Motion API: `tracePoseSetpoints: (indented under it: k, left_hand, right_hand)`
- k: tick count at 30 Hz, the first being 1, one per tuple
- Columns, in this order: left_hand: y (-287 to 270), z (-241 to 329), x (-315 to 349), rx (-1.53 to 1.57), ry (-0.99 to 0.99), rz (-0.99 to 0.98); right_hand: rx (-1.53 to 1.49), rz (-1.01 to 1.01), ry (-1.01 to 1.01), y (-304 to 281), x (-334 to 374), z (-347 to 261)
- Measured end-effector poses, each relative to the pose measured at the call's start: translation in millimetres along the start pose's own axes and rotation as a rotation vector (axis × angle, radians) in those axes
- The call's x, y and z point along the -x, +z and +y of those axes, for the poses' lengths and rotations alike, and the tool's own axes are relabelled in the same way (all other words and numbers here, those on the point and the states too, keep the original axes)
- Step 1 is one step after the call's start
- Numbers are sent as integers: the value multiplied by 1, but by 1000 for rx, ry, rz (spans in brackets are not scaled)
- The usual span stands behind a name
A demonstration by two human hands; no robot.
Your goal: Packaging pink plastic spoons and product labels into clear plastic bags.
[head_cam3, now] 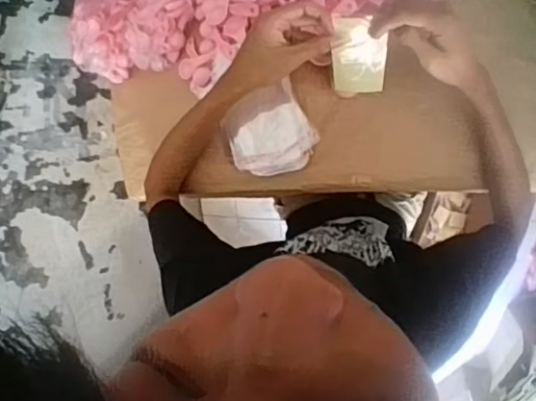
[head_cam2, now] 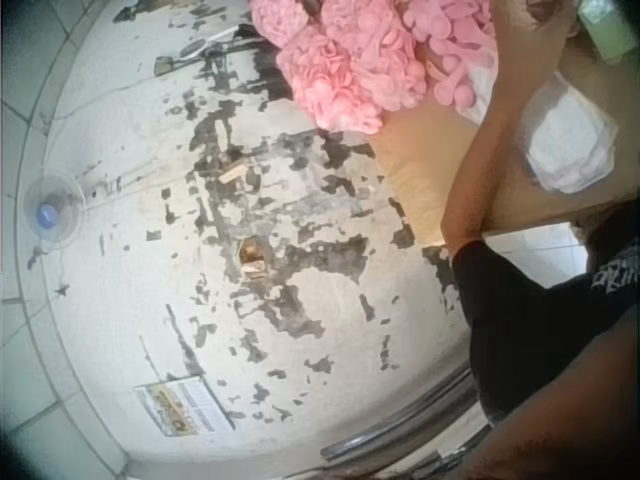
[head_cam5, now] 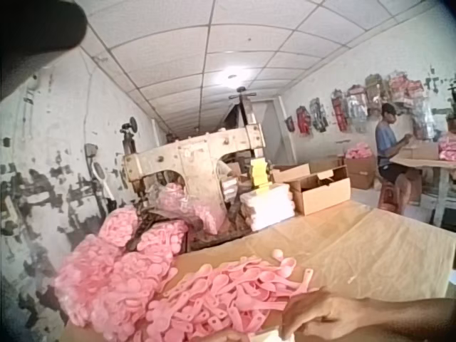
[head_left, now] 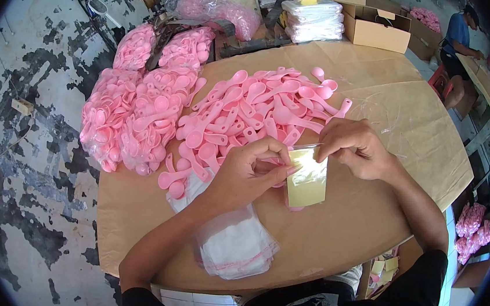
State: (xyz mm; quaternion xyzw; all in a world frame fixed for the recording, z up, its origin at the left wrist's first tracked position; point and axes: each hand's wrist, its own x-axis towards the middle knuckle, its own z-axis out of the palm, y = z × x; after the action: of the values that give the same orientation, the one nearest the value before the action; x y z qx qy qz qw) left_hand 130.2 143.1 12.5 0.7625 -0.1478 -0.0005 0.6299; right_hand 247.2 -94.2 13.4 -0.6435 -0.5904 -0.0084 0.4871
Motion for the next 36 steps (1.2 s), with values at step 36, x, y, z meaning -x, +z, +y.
tracePoseSetpoints:
  k: [36]
  left_hand:
    - [-106, -9, 127, -790, 309, 464]
  right_hand:
    - [-85, 757, 1751, -26, 667, -28]
